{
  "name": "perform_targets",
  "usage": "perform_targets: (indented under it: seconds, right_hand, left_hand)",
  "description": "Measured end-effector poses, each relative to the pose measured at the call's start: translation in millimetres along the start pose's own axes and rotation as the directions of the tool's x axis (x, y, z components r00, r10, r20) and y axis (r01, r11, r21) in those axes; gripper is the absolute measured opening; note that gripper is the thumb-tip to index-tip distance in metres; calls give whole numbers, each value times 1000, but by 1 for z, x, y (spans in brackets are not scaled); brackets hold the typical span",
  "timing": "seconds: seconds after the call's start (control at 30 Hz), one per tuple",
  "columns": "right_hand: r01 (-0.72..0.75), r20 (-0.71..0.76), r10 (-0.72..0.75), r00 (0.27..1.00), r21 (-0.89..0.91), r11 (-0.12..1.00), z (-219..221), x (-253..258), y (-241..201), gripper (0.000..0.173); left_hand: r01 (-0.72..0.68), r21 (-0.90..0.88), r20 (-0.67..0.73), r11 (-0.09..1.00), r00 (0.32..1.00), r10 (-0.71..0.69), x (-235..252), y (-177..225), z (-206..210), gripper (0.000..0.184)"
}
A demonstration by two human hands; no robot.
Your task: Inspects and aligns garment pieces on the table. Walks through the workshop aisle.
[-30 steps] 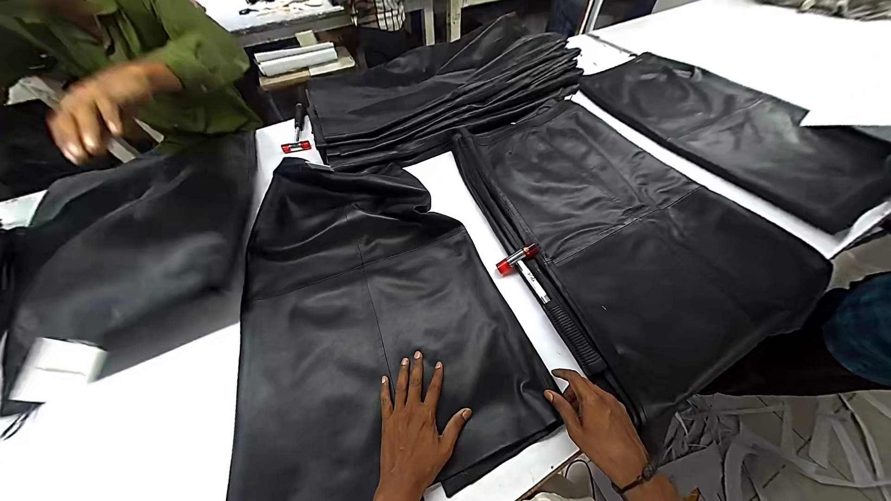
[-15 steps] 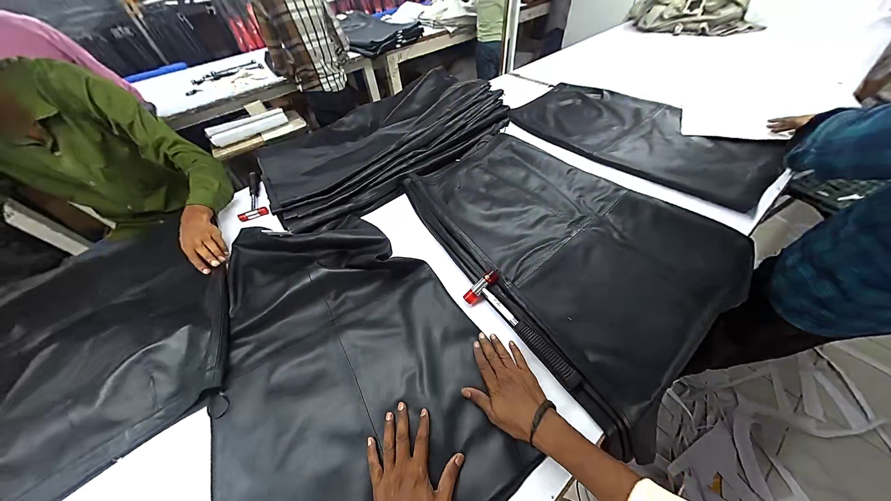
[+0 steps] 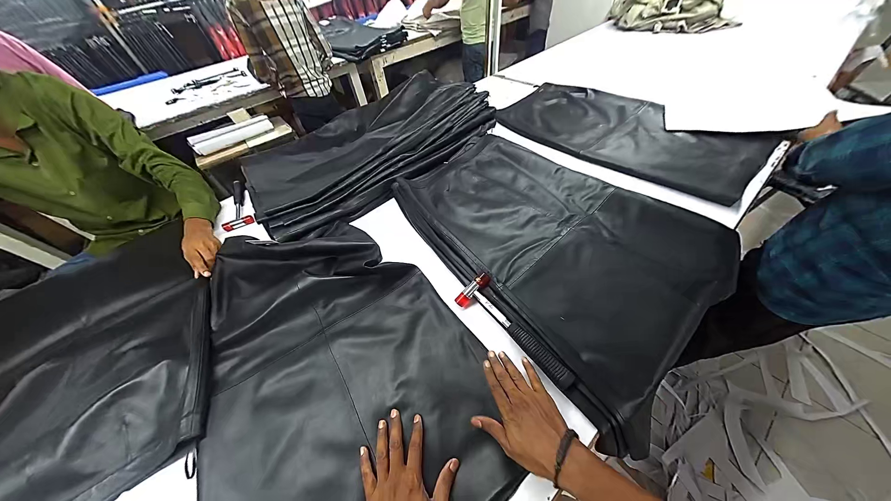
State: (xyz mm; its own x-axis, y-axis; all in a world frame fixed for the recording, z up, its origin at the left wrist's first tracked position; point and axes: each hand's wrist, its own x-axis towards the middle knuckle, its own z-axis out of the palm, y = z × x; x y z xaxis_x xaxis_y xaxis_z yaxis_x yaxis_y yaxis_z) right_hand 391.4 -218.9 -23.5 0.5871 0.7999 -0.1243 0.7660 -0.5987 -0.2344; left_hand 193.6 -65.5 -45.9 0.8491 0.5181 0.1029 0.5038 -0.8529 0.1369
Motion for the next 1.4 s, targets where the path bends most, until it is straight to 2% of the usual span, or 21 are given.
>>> perform_targets:
  seconds: [0.07, 0.17, 0.3, 0.33, 0.4, 0.5, 0.57, 0.63, 0.7, 0.83, 0.97, 1.1, 1.2, 1.27, 1.33, 1.4]
  right_hand:
    - [-5, -87, 2, 996, -32, 999, 13, -29, 7, 99]
    - [16, -219, -32, 975, -75, 997, 30, -43, 18, 95]
    - [17, -197, -21, 980, -25, 1000, 32, -43, 18, 93]
    - [19, -203, -20, 979, -8, 1000, 32, -43, 18, 92]
    - [20, -204, -20, 979, -1, 1000, 31, -42, 18, 92]
    - [18, -185, -18, 983, -2, 1000, 31, -43, 17, 91]
    - [38, -206, -36, 978, 6, 999, 33, -44, 20, 90]
    - [62, -209, -58, 976, 10, 998, 32, -54, 26, 87]
    - [86, -217, -87, 972, -15, 996, 31, -73, 35, 84]
    - [150, -209, -173, 962, -124, 981, 35, -106, 54, 82]
    - [159, -208, -177, 962, -101, 982, 34, -111, 56, 79]
    - [167, -261, -191, 946, -108, 980, 29, -107, 56, 68]
    - [124, -382, -109, 918, 14, 992, -5, -80, 48, 42]
    - [27, -484, 3, 875, 56, 998, -27, -46, 45, 33]
    - [-74, -487, 88, 869, 48, 996, -36, -6, 49, 41]
    - [-177, -406, 169, 898, 18, 984, -34, 27, 53, 56]
  left_hand:
    - [1, 0, -2, 1000, 1000, -1, -1, 0, 0, 93]
    - [3, 8, -16, 1000, 1000, -3, 1, 3, 1, 91]
    - [27, 95, 40, 995, 999, -31, 12, 27, -20, 80]
    - [-11, 71, 34, 997, 999, 9, 21, 35, -26, 71]
    - [-179, -44, -65, 983, 982, 176, 47, 51, -27, 49]
    - [-388, -244, -105, 889, 922, 373, 88, 72, -2, 43]
    - [-406, -288, -24, 867, 909, 417, 106, 79, 20, 46]
    - [-389, -207, 69, 898, 909, 410, 111, 83, 32, 52]
    - [-383, -150, 100, 912, 911, 399, 110, 84, 33, 59]
    - [-364, -112, 85, 925, 924, 374, 108, 86, 33, 77]
    - [-366, -86, 58, 927, 927, 372, 103, 87, 35, 101]
    - [-358, -67, 73, 931, 929, 363, 104, 88, 32, 114]
    - [-344, -85, 47, 935, 936, 349, 105, 88, 32, 122]
    - [-339, -98, 35, 936, 938, 344, 105, 87, 32, 127]
    - [-333, -99, 56, 938, 939, 339, 106, 88, 31, 127]
    - [-329, -88, 86, 940, 938, 336, 105, 89, 30, 125]
